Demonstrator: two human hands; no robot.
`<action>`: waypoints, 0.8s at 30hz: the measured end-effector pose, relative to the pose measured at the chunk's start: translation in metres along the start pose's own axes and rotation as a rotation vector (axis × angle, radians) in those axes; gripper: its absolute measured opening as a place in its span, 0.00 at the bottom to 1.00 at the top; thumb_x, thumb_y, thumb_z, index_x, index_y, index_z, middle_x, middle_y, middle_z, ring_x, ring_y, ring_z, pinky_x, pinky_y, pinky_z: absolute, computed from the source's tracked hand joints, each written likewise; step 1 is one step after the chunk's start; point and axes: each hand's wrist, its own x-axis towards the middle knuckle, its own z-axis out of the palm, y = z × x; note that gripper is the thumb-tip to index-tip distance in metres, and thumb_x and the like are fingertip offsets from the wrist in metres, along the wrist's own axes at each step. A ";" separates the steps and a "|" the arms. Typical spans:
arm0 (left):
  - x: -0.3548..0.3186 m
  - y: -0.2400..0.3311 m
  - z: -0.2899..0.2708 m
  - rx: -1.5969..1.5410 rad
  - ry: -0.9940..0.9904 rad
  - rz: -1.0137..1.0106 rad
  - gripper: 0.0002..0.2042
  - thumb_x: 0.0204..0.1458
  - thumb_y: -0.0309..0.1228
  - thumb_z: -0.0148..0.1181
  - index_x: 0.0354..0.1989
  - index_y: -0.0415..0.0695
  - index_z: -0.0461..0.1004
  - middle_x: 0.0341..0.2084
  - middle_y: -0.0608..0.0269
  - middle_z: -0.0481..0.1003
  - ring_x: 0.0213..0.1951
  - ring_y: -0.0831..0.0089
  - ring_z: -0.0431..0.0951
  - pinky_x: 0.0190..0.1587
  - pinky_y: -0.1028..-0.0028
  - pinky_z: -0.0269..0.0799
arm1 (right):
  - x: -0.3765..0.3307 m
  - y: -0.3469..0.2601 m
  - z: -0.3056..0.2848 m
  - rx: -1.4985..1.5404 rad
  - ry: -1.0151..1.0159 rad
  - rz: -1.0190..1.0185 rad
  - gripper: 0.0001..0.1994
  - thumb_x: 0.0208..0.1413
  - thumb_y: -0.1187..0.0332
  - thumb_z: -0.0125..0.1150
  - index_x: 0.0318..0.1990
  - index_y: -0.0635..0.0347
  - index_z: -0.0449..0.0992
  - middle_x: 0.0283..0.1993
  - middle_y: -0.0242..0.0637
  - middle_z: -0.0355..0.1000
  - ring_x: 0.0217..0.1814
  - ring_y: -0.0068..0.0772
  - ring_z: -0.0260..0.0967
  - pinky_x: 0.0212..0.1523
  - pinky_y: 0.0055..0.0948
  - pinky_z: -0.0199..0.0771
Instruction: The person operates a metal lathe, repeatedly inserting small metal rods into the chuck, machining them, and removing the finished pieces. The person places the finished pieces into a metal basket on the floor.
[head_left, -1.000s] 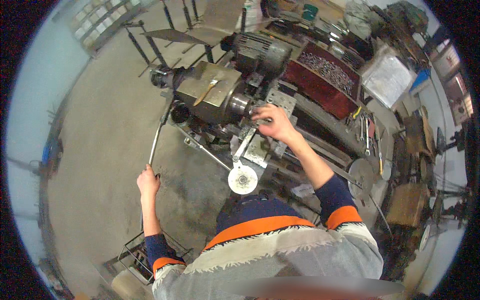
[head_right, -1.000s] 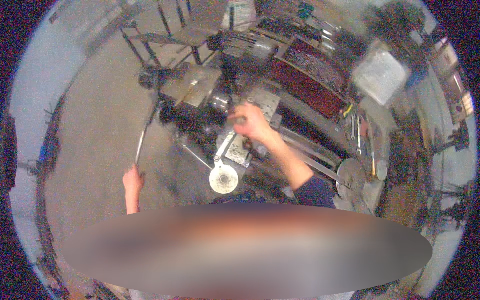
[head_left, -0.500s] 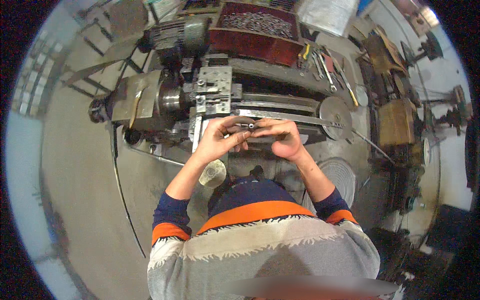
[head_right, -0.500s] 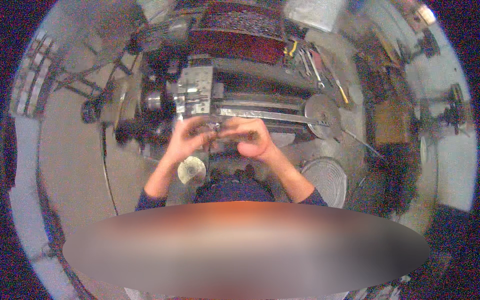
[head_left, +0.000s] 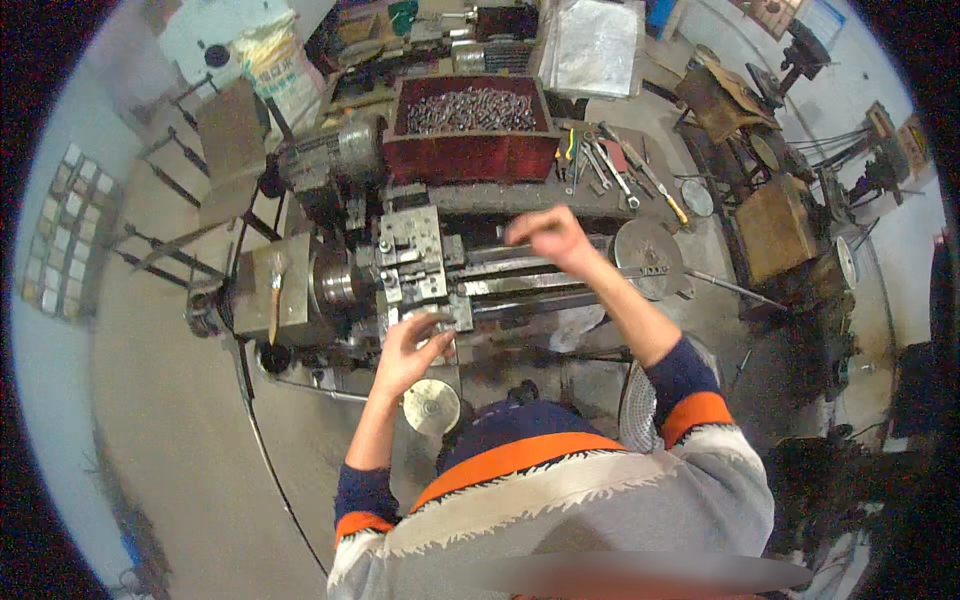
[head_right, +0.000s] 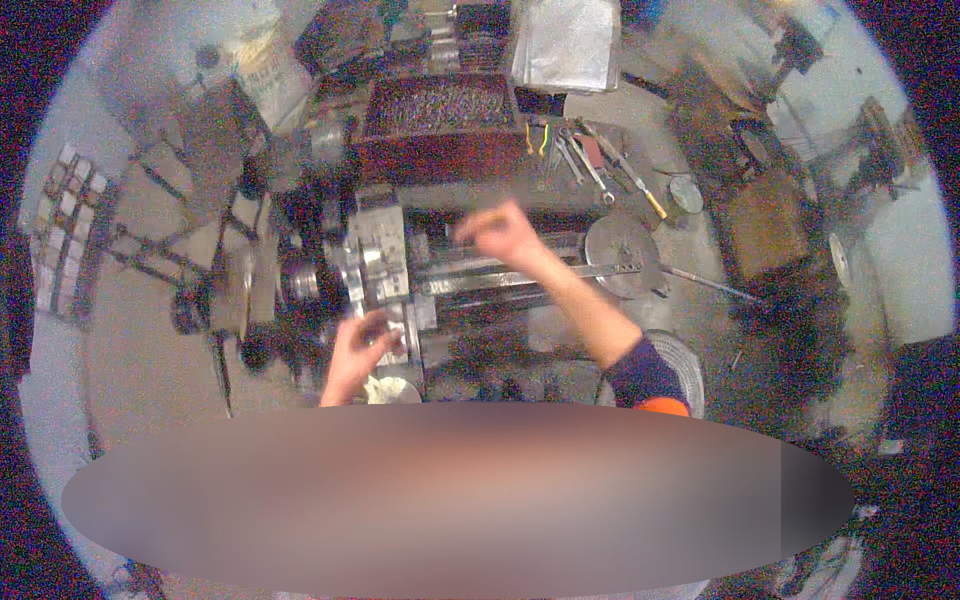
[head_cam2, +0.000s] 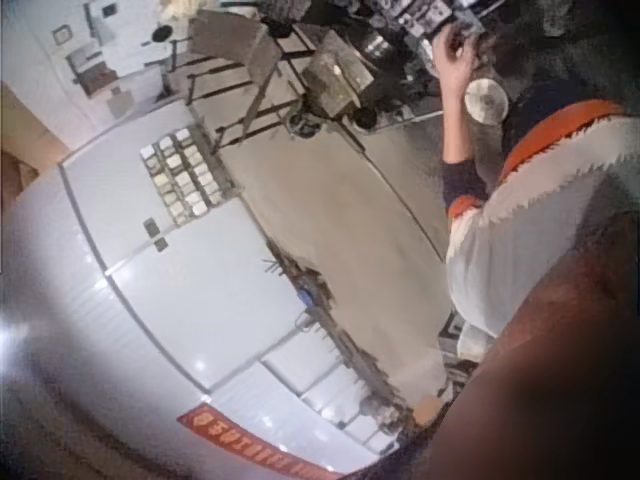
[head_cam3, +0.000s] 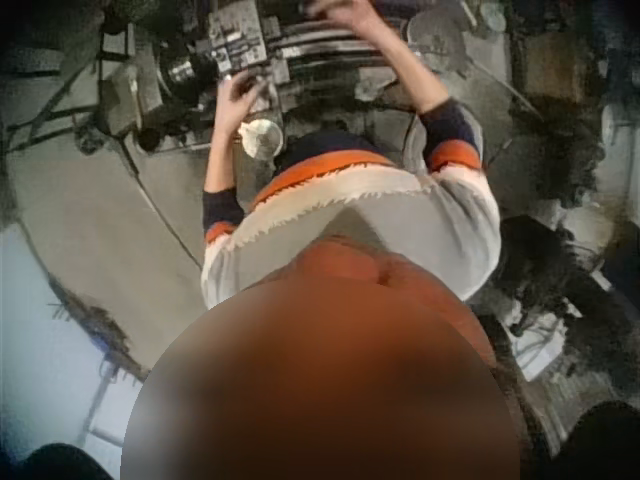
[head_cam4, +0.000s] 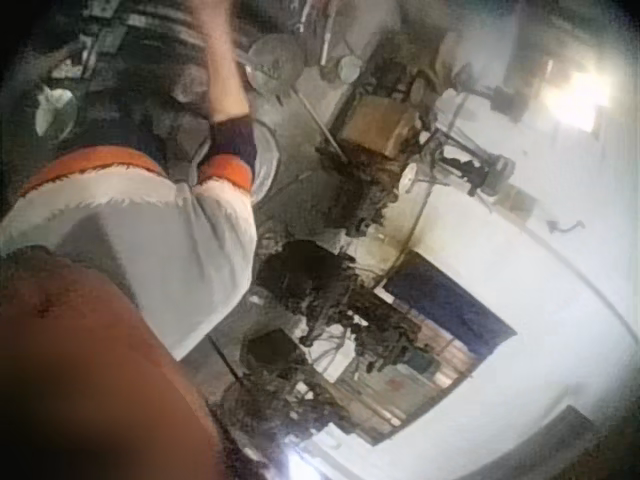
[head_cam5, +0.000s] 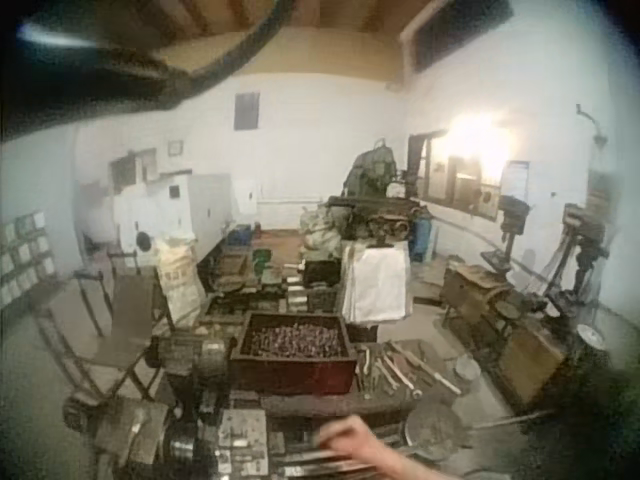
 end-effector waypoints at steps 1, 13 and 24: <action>-0.004 -0.006 -0.003 -0.061 0.039 -0.030 0.09 0.45 0.23 0.55 0.35 0.33 0.71 0.18 0.65 0.72 0.23 0.79 0.74 0.27 0.80 0.67 | 0.022 0.001 -0.014 0.011 0.090 -0.108 0.16 0.37 0.68 0.56 0.36 0.68 0.75 0.38 0.42 0.72 0.43 0.30 0.68 0.45 0.27 0.66; -0.033 -0.018 -0.007 -0.138 0.263 -0.220 0.09 0.46 0.22 0.52 0.35 0.31 0.69 0.21 0.58 0.72 0.25 0.72 0.74 0.29 0.76 0.68 | -0.116 0.071 0.081 -0.156 0.280 0.333 0.16 0.32 0.72 0.53 0.35 0.58 0.77 0.22 0.38 0.72 0.19 0.19 0.58 0.23 0.24 0.62; 0.017 -0.016 0.036 0.058 -0.094 -0.158 0.09 0.49 0.24 0.52 0.36 0.31 0.68 0.20 0.59 0.71 0.23 0.74 0.71 0.33 0.72 0.69 | -0.456 0.080 0.083 -0.762 0.736 1.382 0.16 0.29 0.61 0.60 0.29 0.59 0.76 0.34 0.45 0.72 0.36 0.43 0.69 0.39 0.36 0.70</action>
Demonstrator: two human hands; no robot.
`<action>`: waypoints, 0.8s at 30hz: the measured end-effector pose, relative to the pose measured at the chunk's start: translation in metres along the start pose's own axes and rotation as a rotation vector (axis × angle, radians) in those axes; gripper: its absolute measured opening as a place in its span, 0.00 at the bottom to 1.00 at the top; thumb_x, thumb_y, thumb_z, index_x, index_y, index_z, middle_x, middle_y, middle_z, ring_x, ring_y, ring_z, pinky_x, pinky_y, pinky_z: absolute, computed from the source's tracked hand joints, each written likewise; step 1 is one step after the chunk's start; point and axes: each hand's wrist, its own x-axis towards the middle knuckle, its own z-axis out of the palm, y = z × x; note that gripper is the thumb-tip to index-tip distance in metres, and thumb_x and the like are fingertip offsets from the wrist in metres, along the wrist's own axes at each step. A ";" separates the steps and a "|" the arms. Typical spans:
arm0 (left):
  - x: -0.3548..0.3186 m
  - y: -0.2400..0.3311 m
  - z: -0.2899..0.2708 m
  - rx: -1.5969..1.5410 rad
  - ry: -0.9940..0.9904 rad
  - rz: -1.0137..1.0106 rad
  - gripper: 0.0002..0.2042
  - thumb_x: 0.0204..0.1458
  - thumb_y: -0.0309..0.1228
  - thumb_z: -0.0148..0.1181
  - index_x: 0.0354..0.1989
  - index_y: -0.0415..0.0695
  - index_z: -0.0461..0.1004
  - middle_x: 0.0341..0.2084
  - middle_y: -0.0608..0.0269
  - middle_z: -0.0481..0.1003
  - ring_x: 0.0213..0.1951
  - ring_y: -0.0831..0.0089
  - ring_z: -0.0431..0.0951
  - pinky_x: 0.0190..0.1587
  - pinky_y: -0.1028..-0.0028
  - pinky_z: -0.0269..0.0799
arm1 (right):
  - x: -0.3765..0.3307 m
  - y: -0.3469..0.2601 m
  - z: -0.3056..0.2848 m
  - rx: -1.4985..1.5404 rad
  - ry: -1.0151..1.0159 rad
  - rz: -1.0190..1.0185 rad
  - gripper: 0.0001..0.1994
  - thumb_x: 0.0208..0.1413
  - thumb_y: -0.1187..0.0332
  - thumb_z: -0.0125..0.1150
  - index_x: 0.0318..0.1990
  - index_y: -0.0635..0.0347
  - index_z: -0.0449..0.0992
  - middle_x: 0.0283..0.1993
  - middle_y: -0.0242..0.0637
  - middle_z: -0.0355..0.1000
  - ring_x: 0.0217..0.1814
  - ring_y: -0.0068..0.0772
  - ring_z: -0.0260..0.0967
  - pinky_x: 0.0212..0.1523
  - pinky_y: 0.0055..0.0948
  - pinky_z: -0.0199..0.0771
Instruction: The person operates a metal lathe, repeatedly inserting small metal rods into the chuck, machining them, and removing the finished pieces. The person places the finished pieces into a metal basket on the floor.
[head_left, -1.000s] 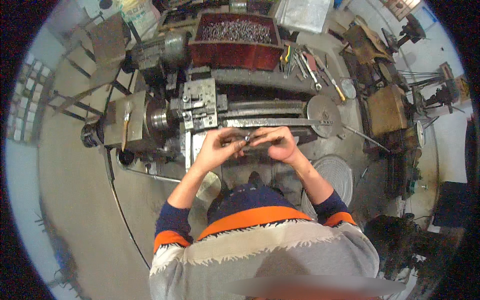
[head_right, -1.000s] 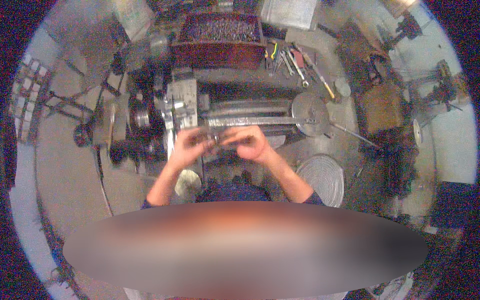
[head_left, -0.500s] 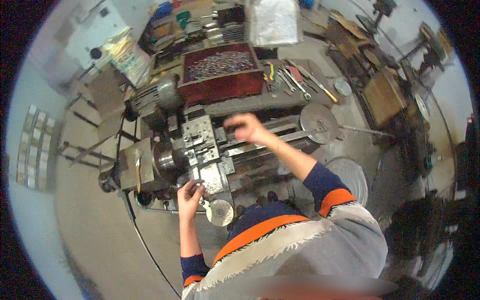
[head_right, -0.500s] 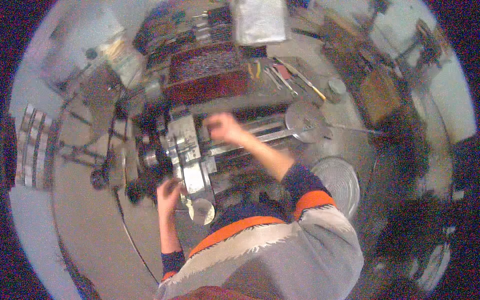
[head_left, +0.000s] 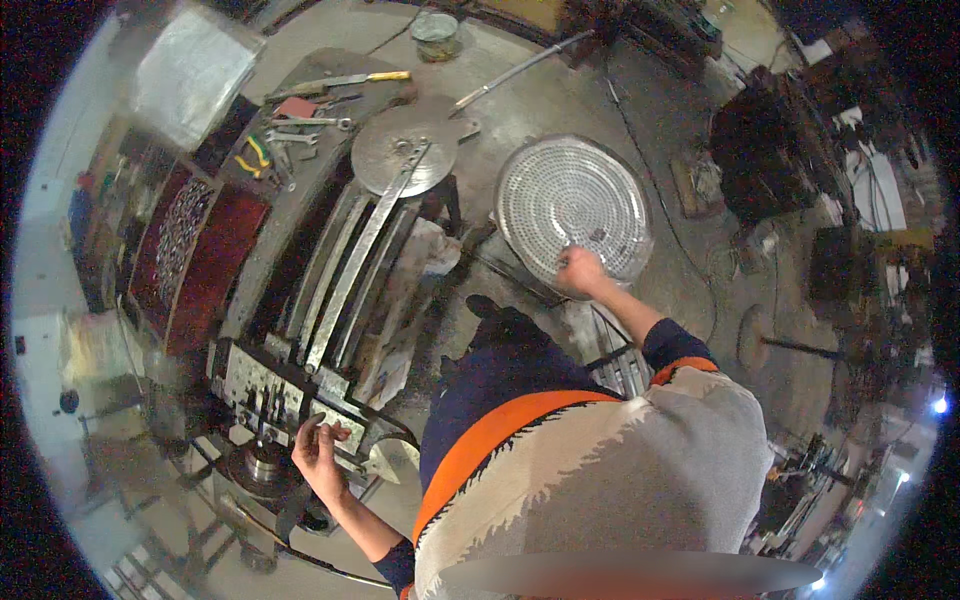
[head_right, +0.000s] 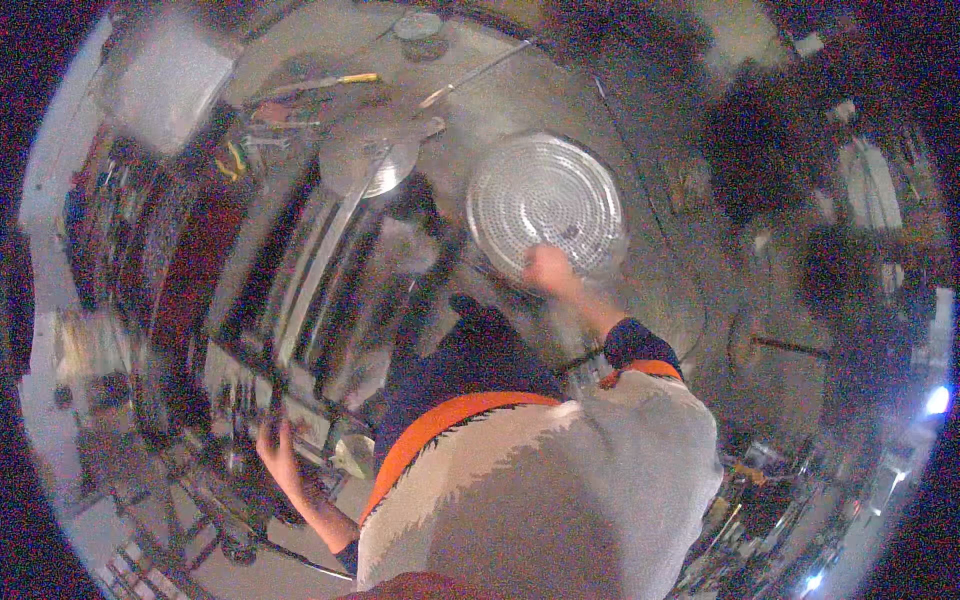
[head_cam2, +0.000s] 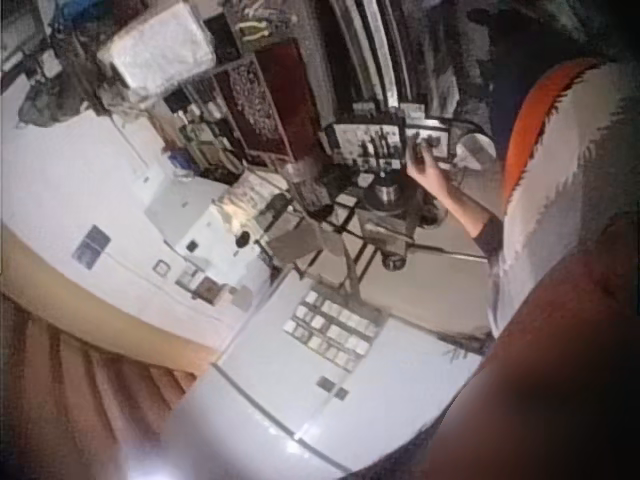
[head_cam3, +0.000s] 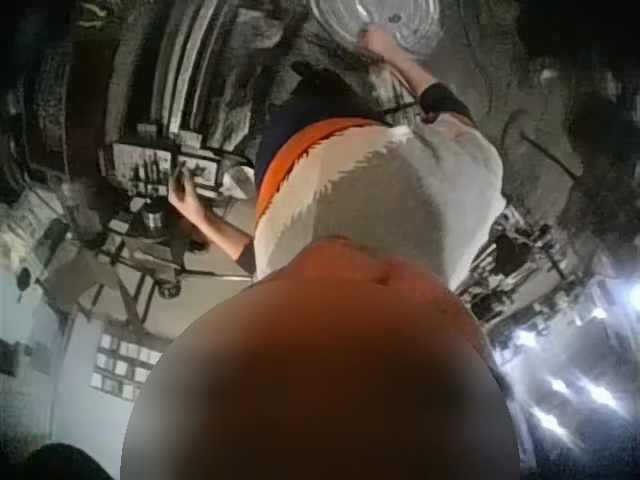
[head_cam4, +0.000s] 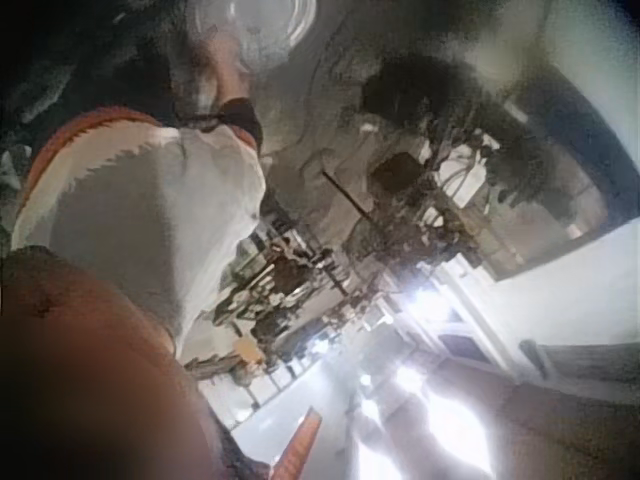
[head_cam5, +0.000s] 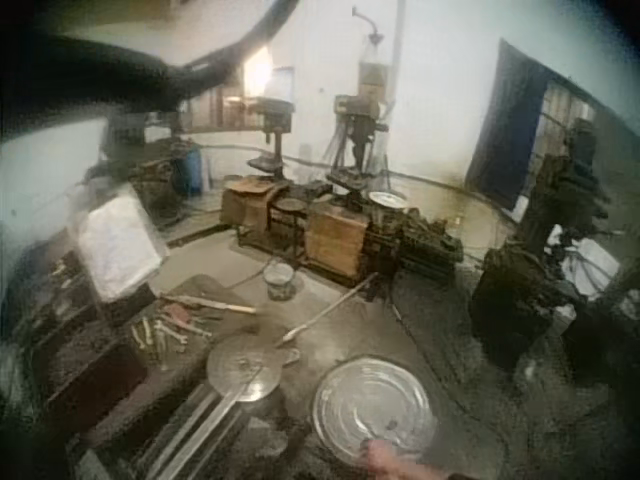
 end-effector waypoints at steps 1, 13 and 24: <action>0.010 0.010 0.008 0.009 -0.060 0.025 0.09 0.49 0.24 0.52 0.37 0.31 0.68 0.20 0.60 0.71 0.23 0.74 0.71 0.33 0.73 0.69 | 0.005 0.055 0.030 -0.085 0.120 0.009 0.11 0.33 0.65 0.56 0.23 0.64 0.71 0.28 0.49 0.70 0.29 0.48 0.69 0.31 0.40 0.71; 0.029 0.028 0.051 0.076 -0.225 0.034 0.09 0.49 0.22 0.52 0.39 0.33 0.68 0.22 0.59 0.73 0.26 0.74 0.73 0.35 0.76 0.68 | 0.039 0.127 -0.003 -0.284 -0.150 0.050 0.17 0.33 0.64 0.58 0.32 0.65 0.73 0.39 0.48 0.69 0.41 0.47 0.67 0.42 0.36 0.69; 0.017 0.003 0.027 -0.008 -0.286 0.002 0.10 0.49 0.23 0.52 0.39 0.32 0.68 0.22 0.60 0.72 0.26 0.75 0.73 0.33 0.77 0.67 | 0.036 0.100 -0.005 -0.254 -0.169 0.003 0.13 0.30 0.62 0.61 0.25 0.60 0.77 0.28 0.47 0.70 0.37 0.48 0.69 0.37 0.39 0.70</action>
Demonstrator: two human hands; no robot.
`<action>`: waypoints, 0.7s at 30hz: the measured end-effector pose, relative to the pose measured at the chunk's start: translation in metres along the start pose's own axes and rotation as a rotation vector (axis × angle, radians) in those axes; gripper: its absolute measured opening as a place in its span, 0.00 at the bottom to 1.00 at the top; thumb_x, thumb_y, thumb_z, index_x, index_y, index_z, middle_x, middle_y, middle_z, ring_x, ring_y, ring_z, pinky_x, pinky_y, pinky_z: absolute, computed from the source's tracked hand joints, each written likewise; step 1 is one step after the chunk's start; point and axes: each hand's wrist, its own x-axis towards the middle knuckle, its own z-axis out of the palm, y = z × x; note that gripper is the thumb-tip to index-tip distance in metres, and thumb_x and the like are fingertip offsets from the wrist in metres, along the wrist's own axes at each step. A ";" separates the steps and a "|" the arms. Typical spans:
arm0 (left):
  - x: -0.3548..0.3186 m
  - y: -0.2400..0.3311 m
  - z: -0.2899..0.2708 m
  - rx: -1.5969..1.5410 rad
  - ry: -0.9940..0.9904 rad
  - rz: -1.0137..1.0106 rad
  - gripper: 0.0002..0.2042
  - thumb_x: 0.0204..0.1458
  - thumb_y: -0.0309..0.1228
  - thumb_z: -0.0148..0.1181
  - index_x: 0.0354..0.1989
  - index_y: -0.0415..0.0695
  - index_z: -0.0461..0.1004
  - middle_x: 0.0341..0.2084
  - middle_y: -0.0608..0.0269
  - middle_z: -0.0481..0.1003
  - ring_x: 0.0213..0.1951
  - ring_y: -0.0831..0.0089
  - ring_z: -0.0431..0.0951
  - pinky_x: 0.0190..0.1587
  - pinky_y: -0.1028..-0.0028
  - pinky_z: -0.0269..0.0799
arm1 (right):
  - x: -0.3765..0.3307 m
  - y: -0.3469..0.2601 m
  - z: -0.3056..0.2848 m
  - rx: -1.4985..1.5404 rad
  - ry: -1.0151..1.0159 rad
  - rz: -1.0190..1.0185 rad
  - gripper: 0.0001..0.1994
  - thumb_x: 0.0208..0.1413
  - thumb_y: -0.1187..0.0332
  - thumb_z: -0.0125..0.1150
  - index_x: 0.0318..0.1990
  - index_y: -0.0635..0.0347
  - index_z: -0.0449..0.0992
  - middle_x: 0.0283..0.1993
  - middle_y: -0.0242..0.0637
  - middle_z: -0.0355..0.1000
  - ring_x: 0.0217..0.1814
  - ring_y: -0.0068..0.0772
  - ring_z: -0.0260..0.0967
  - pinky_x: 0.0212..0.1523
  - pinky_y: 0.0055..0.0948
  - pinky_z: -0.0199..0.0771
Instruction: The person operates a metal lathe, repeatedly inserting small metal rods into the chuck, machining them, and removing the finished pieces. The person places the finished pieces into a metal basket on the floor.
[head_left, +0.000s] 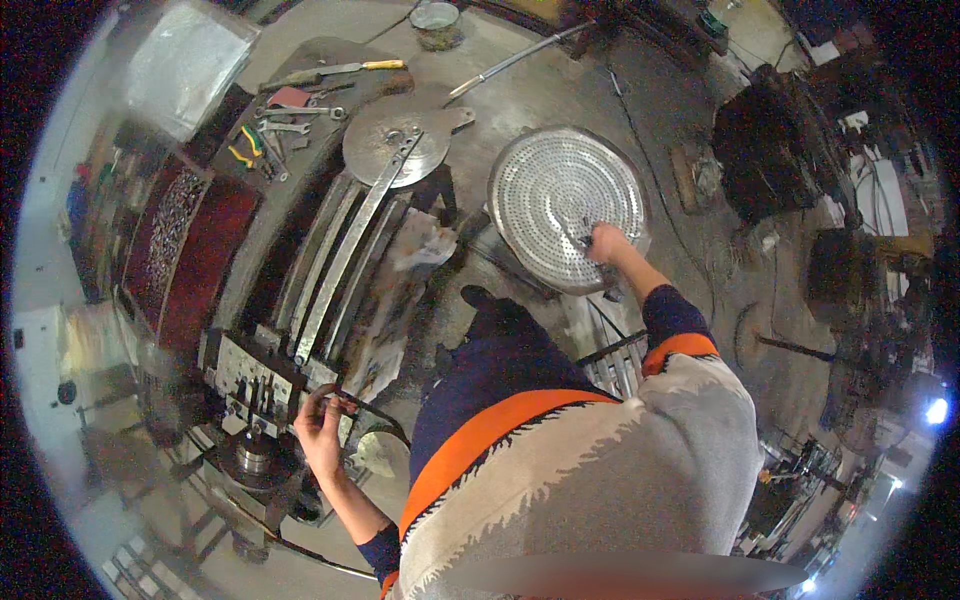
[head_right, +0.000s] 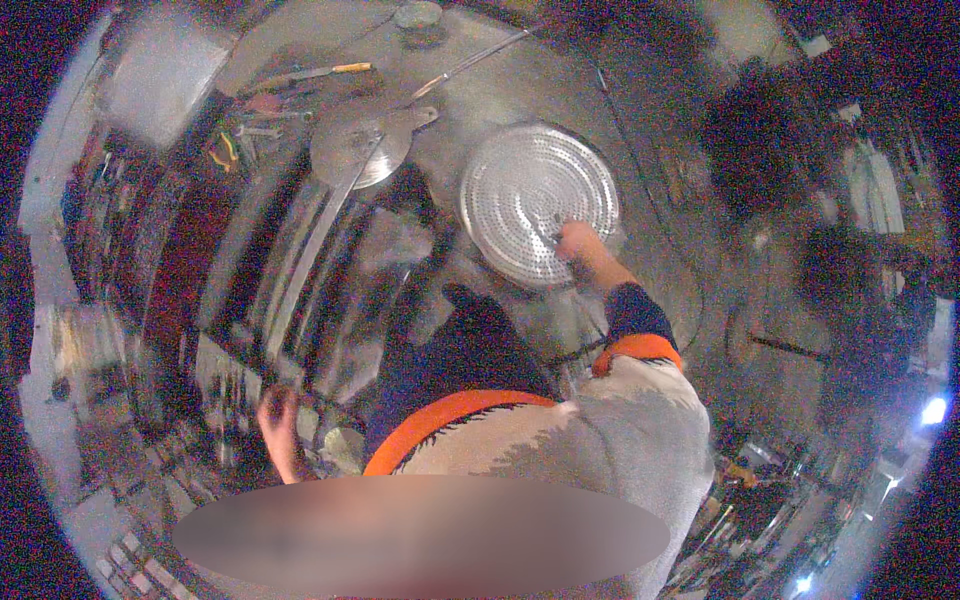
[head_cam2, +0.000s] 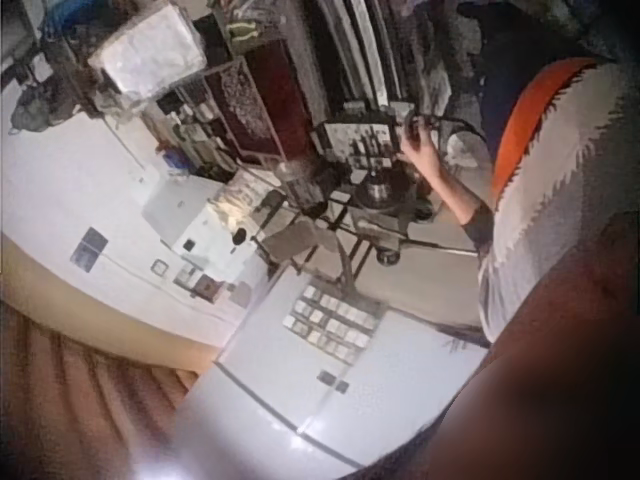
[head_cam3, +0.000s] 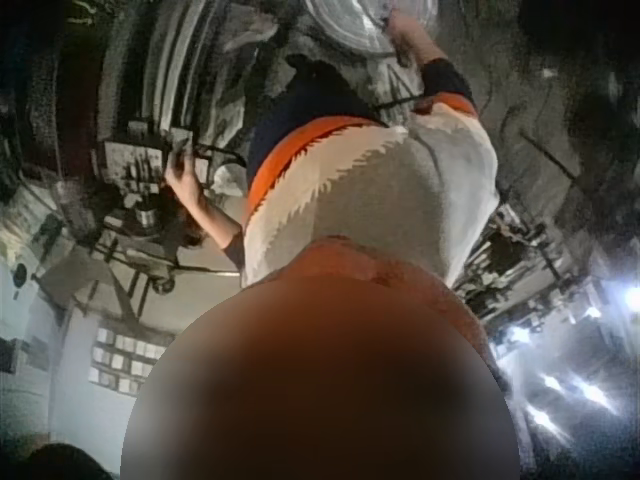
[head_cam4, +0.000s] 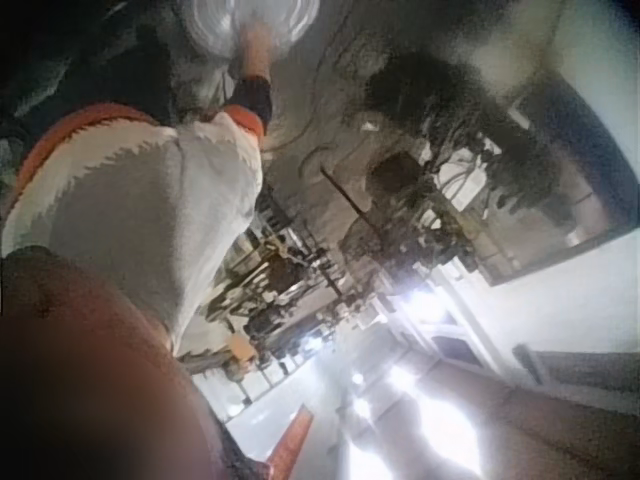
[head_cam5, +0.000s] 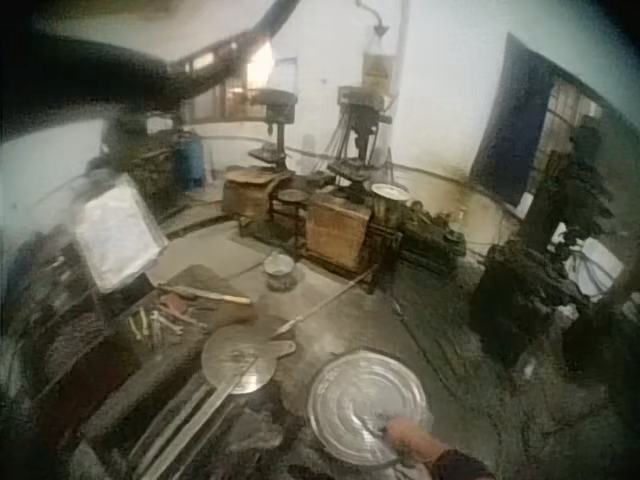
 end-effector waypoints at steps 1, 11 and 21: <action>-0.004 0.001 -0.001 0.037 0.024 0.004 0.10 0.49 0.23 0.52 0.39 0.31 0.68 0.22 0.60 0.72 0.26 0.75 0.73 0.33 0.76 0.68 | -0.002 -0.008 -0.010 -0.056 -0.096 0.057 0.14 0.32 0.64 0.57 0.27 0.64 0.75 0.34 0.48 0.69 0.42 0.45 0.66 0.42 0.35 0.69; -0.009 -0.009 0.027 0.320 0.117 0.047 0.09 0.50 0.29 0.53 0.32 0.33 0.71 0.19 0.63 0.72 0.24 0.79 0.71 0.29 0.81 0.65 | -0.080 -0.323 -0.097 0.590 0.070 -1.212 0.17 0.28 0.70 0.60 0.33 0.63 0.74 0.44 0.50 0.63 0.47 0.50 0.62 0.46 0.37 0.65; -0.047 -0.058 -0.009 0.215 0.357 0.136 0.11 0.47 0.33 0.53 0.24 0.36 0.70 0.16 0.47 0.69 0.19 0.60 0.71 0.23 0.70 0.63 | -0.130 -0.448 -0.120 0.273 0.062 -1.710 0.15 0.25 0.68 0.61 0.28 0.57 0.74 0.39 0.43 0.66 0.41 0.45 0.63 0.39 0.38 0.68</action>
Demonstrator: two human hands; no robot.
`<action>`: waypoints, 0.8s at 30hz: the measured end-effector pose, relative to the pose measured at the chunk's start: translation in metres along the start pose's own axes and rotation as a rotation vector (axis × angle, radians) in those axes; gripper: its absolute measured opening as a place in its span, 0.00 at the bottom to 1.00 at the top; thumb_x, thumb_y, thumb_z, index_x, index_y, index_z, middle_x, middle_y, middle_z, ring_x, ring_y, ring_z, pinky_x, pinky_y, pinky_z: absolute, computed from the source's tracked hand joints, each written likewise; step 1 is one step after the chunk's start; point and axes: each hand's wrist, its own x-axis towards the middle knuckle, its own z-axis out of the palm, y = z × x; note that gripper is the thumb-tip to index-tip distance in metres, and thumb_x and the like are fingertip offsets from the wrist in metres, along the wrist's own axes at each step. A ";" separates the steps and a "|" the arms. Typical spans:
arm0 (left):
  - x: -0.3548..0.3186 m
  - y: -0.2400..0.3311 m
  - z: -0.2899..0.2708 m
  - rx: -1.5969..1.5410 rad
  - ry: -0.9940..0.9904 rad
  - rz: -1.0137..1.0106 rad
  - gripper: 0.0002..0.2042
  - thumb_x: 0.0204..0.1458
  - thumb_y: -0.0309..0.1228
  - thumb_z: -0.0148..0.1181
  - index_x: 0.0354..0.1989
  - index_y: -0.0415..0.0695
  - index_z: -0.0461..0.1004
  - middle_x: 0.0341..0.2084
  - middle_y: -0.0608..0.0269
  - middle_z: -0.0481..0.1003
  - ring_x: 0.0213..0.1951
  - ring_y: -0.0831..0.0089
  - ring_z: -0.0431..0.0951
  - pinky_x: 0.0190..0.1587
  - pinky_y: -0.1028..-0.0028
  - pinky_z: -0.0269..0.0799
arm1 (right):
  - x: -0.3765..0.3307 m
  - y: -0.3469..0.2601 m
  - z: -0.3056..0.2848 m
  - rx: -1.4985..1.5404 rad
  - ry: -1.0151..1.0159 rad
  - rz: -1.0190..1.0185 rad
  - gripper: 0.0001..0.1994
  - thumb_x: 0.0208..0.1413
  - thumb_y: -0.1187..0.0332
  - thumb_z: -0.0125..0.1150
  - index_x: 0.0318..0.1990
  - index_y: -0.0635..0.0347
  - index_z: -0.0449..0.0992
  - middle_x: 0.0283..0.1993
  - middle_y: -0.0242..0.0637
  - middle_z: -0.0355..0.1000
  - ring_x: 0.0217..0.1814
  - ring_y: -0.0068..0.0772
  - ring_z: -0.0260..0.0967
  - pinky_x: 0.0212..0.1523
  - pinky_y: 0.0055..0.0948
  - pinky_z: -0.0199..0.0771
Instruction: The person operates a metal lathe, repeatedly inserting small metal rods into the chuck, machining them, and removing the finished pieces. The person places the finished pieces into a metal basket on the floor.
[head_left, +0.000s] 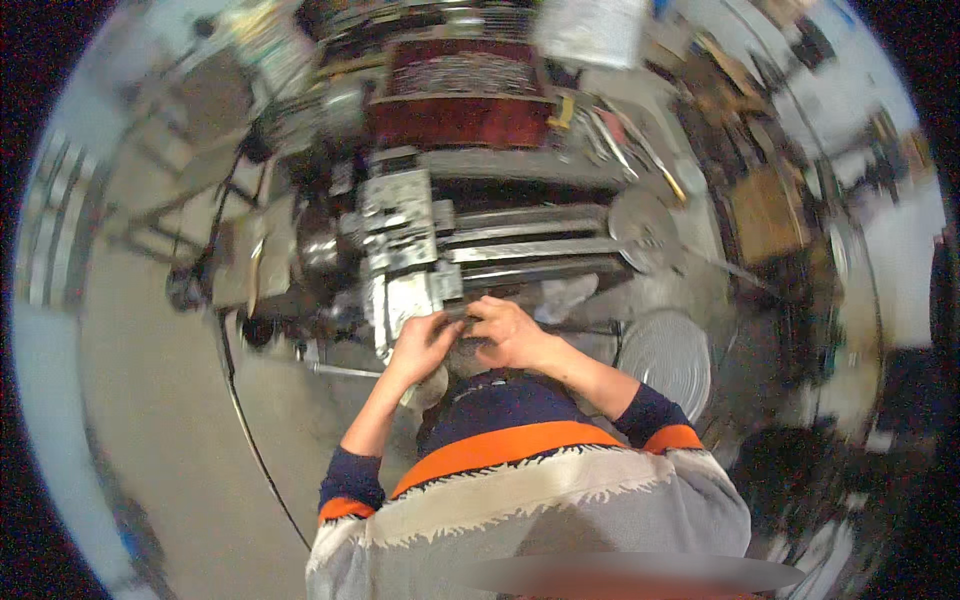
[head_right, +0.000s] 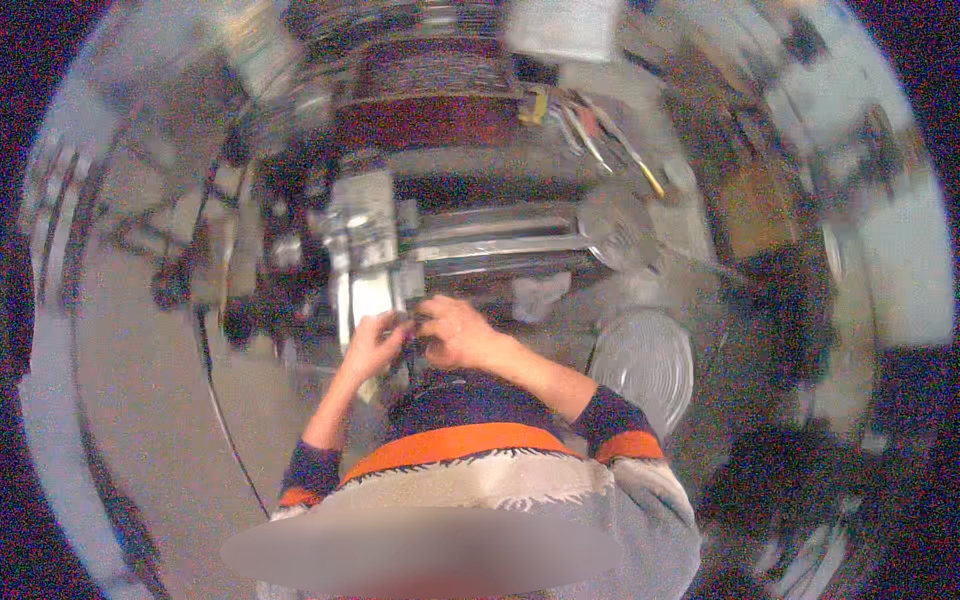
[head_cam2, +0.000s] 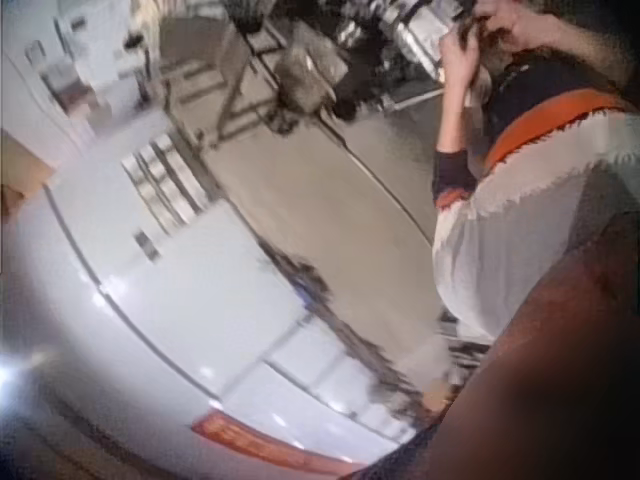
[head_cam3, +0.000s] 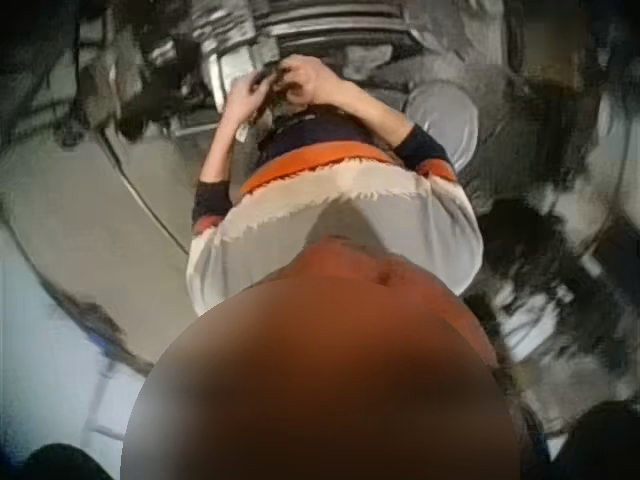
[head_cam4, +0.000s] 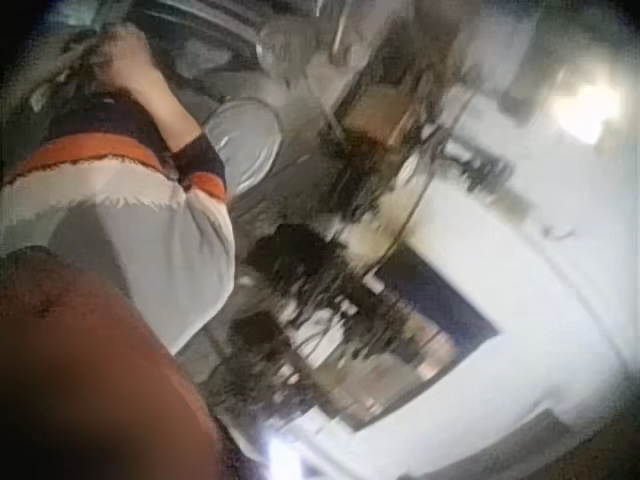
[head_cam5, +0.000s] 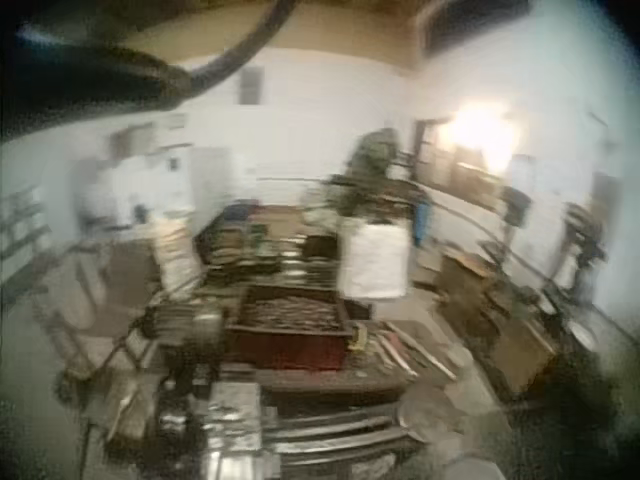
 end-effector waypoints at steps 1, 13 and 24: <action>-0.005 0.003 -0.008 0.114 0.021 0.042 0.11 0.48 0.33 0.53 0.24 0.36 0.70 0.15 0.51 0.70 0.18 0.64 0.71 0.22 0.70 0.63 | 0.009 0.003 0.002 -0.006 -0.012 -0.089 0.13 0.25 0.68 0.60 0.26 0.56 0.74 0.35 0.40 0.67 0.37 0.43 0.64 0.35 0.36 0.68; -0.113 -0.024 -0.158 -0.010 0.665 -0.316 0.12 0.48 0.30 0.54 0.38 0.34 0.69 0.20 0.59 0.74 0.24 0.76 0.74 0.28 0.77 0.67 | 0.215 0.016 0.034 -0.490 -0.308 -0.218 0.10 0.23 0.64 0.58 0.20 0.52 0.77 0.27 0.33 0.71 0.40 0.38 0.62 0.42 0.38 0.60; -0.320 -0.104 -0.194 0.623 0.908 -0.877 0.15 0.44 0.34 0.55 0.39 0.38 0.70 0.22 0.49 0.73 0.27 0.54 0.73 0.30 0.64 0.67 | 0.258 0.034 0.082 -0.523 -0.540 0.019 0.12 0.28 0.64 0.57 0.26 0.49 0.79 0.28 0.39 0.72 0.37 0.42 0.68 0.38 0.35 0.69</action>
